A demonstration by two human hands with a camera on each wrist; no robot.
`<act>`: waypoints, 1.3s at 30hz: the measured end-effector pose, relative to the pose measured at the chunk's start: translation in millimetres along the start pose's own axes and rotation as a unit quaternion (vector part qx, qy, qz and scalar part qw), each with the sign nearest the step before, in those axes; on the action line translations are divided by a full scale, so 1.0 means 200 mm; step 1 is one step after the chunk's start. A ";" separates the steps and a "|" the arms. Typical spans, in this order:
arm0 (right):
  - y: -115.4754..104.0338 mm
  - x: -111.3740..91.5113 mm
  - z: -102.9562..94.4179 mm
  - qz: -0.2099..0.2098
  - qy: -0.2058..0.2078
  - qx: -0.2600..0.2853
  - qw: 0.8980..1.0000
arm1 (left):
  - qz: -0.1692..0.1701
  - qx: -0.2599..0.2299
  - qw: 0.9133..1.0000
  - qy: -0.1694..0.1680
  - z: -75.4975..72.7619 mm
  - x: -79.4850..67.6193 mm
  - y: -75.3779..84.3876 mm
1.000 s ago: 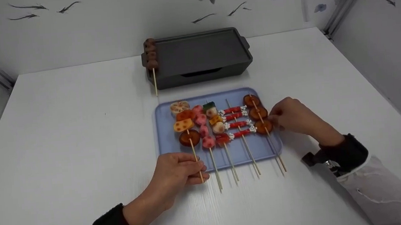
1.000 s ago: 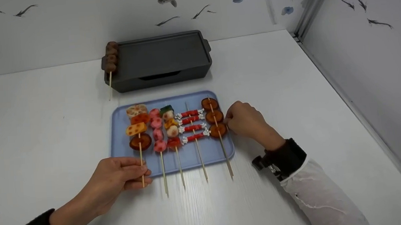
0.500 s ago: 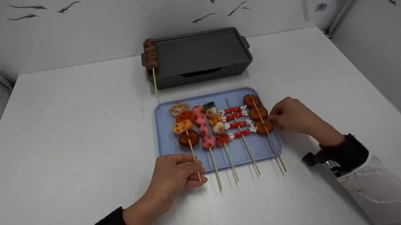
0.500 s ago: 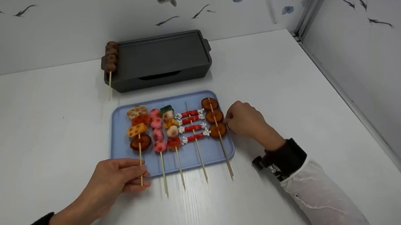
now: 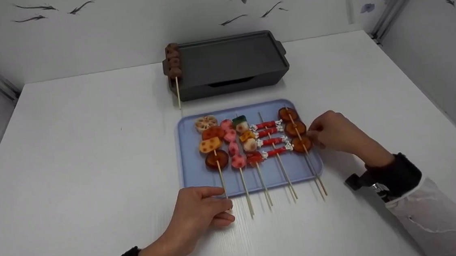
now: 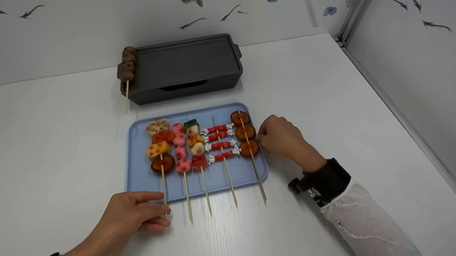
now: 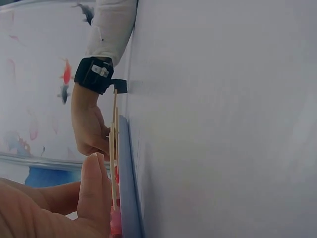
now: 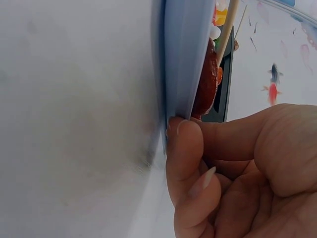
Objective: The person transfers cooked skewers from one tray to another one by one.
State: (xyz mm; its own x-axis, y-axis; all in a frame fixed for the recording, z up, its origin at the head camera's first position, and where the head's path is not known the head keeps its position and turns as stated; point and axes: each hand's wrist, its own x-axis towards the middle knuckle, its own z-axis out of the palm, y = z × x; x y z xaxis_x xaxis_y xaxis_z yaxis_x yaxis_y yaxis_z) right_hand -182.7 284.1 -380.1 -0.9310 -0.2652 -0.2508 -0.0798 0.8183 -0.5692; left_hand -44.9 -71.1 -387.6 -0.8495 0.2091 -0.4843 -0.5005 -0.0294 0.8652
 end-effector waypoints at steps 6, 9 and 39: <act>0.00 0.00 0.00 -0.010 0.003 -0.009 1.000 | -0.006 0.001 1.000 0.007 0.01 -0.01 -0.01; -0.01 0.00 0.00 -0.011 0.004 -0.014 1.000 | -0.006 0.000 1.000 0.008 0.02 -0.02 0.00; -0.01 -0.01 0.00 -0.012 0.009 -0.009 1.000 | 0.431 0.441 0.745 0.255 -0.22 0.25 0.39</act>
State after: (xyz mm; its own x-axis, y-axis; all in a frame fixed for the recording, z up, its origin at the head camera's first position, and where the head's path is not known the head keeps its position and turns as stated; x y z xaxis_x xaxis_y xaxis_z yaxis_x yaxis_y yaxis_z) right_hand -181.0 283.1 -377.8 -0.9352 -0.2758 -0.2220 -0.1089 0.8207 -0.5609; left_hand -132.8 -105.5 -349.8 -0.8568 0.0791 0.5095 0.3813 0.7624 0.5229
